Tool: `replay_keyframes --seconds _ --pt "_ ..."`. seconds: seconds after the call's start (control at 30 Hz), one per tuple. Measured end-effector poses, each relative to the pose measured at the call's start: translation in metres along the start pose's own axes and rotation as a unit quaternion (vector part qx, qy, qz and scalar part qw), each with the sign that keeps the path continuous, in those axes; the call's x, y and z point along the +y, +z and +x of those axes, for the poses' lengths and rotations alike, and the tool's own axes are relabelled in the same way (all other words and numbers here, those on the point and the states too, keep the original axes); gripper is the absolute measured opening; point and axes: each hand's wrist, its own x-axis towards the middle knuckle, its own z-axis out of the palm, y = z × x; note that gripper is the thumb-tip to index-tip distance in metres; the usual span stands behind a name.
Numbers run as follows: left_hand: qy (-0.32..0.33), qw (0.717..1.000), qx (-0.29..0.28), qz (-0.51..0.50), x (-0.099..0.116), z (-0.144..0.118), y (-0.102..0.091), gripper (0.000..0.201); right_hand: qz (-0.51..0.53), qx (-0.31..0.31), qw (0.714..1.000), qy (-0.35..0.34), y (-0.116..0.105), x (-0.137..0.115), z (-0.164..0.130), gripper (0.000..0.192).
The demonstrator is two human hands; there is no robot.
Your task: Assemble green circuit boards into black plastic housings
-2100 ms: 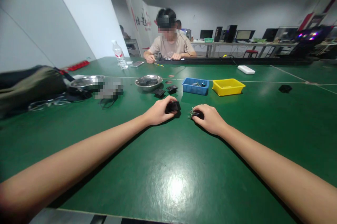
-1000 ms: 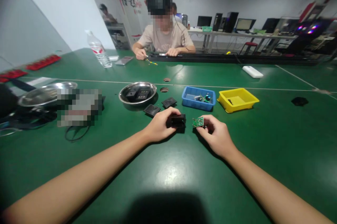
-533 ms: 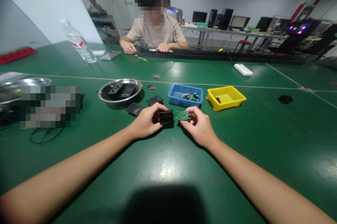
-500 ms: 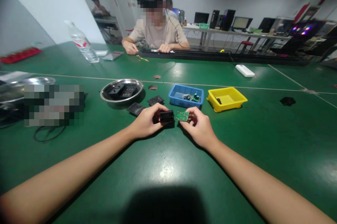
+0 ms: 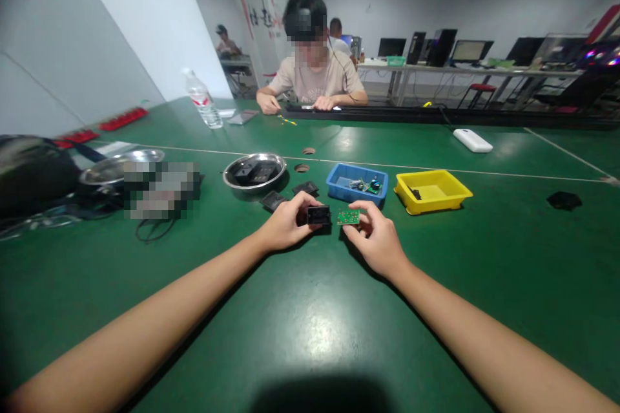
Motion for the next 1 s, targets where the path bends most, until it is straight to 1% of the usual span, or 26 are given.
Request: replay_keyframes --seconds 0.13,0.27,0.37,0.43,0.53,0.6,0.7,0.87,0.93,1.0 --pt "0.014 1.0 0.005 -0.002 0.001 -0.006 -0.003 0.032 -0.059 0.014 0.998 -0.023 -0.004 0.002 -0.002 0.03" --pt "0.022 1.0 0.004 -0.014 -0.001 -0.01 -0.005 0.034 -0.092 0.045 0.994 -0.03 -0.008 0.01 -0.004 0.032" --pt "0.047 0.999 0.004 -0.023 -0.002 -0.01 -0.003 0.037 -0.073 0.069 0.995 -0.026 -0.008 0.011 -0.006 0.033" --pt "0.062 0.998 -0.007 -0.031 -0.003 -0.009 -0.001 0.041 -0.032 0.084 0.996 -0.005 -0.005 0.008 -0.008 0.037" --pt "0.059 0.997 -0.012 -0.047 -0.003 -0.008 0.001 0.042 0.049 0.094 0.994 0.039 0.001 -0.001 -0.011 0.047" --pt "0.047 0.997 -0.006 -0.059 -0.003 -0.007 0.003 0.042 0.077 0.1 0.99 0.054 0.003 -0.005 -0.012 0.051" --pt "0.038 0.998 -0.007 -0.053 -0.002 -0.007 0.004 0.041 0.065 0.108 0.991 0.054 0.003 -0.007 -0.014 0.05" --pt "0.011 1.0 -0.022 0.001 0.005 -0.008 0.001 0.039 0.027 0.099 0.993 0.053 0.0 -0.005 -0.014 0.047" --pt "0.013 1.0 -0.019 -0.007 0.009 -0.01 0.0 0.036 0.032 0.097 0.993 0.052 -0.001 -0.003 -0.014 0.046" --pt "0.006 0.999 -0.004 -0.038 0.013 -0.01 0.001 0.034 0.046 0.097 0.993 0.052 -0.002 -0.001 -0.014 0.045"
